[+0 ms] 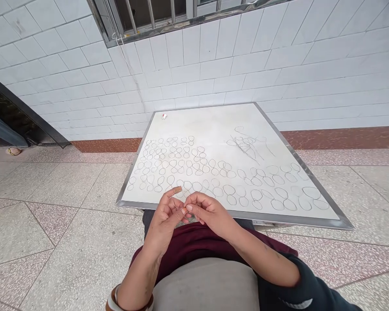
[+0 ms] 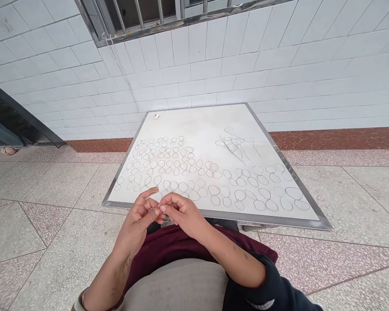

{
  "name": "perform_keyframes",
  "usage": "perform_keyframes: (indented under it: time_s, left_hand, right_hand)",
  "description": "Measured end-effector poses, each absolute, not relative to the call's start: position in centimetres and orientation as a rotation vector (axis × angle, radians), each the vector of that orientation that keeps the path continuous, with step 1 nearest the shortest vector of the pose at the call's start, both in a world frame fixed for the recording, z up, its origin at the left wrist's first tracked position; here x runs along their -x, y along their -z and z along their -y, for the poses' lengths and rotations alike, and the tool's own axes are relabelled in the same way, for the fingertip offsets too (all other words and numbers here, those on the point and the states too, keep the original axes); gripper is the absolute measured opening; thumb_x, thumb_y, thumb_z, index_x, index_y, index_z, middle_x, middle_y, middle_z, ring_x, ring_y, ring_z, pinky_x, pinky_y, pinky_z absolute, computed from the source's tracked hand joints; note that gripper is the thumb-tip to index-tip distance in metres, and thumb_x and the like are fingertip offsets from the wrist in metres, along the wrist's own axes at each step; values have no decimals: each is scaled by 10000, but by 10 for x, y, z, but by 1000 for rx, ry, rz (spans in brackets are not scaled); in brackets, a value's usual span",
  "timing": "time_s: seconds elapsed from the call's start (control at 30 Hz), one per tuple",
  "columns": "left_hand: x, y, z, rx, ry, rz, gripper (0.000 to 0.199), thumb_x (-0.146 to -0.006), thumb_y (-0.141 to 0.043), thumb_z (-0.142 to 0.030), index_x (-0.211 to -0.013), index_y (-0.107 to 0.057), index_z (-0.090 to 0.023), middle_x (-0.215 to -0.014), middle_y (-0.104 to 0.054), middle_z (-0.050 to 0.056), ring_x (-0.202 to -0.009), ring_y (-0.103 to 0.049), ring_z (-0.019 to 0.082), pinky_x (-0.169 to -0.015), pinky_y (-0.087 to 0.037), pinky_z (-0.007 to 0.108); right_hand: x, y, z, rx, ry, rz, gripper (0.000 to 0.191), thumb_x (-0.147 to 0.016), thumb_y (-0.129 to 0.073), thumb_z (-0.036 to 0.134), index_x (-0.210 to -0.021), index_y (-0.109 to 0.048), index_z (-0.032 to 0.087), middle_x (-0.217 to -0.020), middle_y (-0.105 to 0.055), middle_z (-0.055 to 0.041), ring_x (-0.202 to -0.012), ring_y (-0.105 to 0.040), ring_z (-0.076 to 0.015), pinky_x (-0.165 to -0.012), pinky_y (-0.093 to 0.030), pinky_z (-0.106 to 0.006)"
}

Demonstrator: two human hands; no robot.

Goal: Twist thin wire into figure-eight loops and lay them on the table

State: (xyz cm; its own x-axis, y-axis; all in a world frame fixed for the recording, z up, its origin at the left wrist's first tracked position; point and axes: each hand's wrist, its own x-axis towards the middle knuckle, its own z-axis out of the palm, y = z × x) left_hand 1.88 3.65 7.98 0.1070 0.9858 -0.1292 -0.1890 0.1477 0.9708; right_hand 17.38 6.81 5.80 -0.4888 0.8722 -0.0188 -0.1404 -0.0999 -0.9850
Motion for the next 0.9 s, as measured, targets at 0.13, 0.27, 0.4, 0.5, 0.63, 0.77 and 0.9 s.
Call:
perform_keyframes:
  time_s: [0.13,0.27,0.4,0.5,0.63,0.77,0.9]
  left_hand:
    - [-21,-77,-36,-1023,-1153,-1068,476,-843,-650,-311,-1292,-495,-279,-850,-526,-20,-703,-597,121,-632,-461,260]
    - [-21,-75,-36,-1104,-1167,-1147,512,-856,-635,-301,-1335,-455,-279,-849,-561,-16,-700,-603,120,-636,-457,255]
    - [-20,-75,-34,-1116,-1177,-1161,511,-872,-615,-282,-1351,-436,-284,-854,-576,-21,-710,-614,118,-674,-479,265]
    - [-21,-72,-34,-1090,-1205,-1140,491,-873,-615,-274,-1337,-454,-283,-842,-573,-28,-707,-615,116,-690,-495,275]
    - [-21,-69,-34,-1049,-1237,-1133,499,-853,-643,-267,-1322,-474,-276,-805,-567,-37,-684,-615,117,-656,-495,266]
    - [-20,-69,-34,-1035,-1253,-1132,526,-842,-658,-253,-1333,-469,-270,-752,-565,-46,-676,-610,119,-636,-489,256]
    - [-20,-69,-33,-1032,-1281,-1116,521,-847,-655,-246,-1334,-473,-269,-753,-570,-46,-666,-595,112,-648,-489,258]
  right_hand:
    - [-173,-58,-68,753,-1725,1395,233,-896,-565,434,-868,-567,202,-684,-559,23,-621,-528,-109,-505,-336,-221]
    - [-173,-54,-69,760,-1682,1425,201,-905,-563,405,-894,-575,205,-709,-570,22,-626,-522,-102,-521,-351,-220]
    - [-172,-50,-69,728,-1672,1402,165,-908,-569,369,-914,-587,205,-733,-581,23,-658,-542,-101,-566,-387,-224]
    - [-172,-49,-69,668,-1717,1379,146,-915,-566,349,-940,-594,207,-761,-584,19,-708,-571,-112,-637,-431,-248]
    - [-172,-48,-70,634,-1756,1386,155,-912,-570,349,-957,-606,204,-790,-589,8,-749,-585,-129,-724,-467,-294]
    - [-172,-50,-68,667,-1723,1421,150,-927,-548,337,-984,-612,214,-799,-592,7,-752,-591,-131,-718,-473,-289]
    - [-171,-52,-64,782,-1493,1560,170,-951,-511,309,-1028,-644,237,-839,-598,-5,-750,-599,-130,-740,-475,-297]
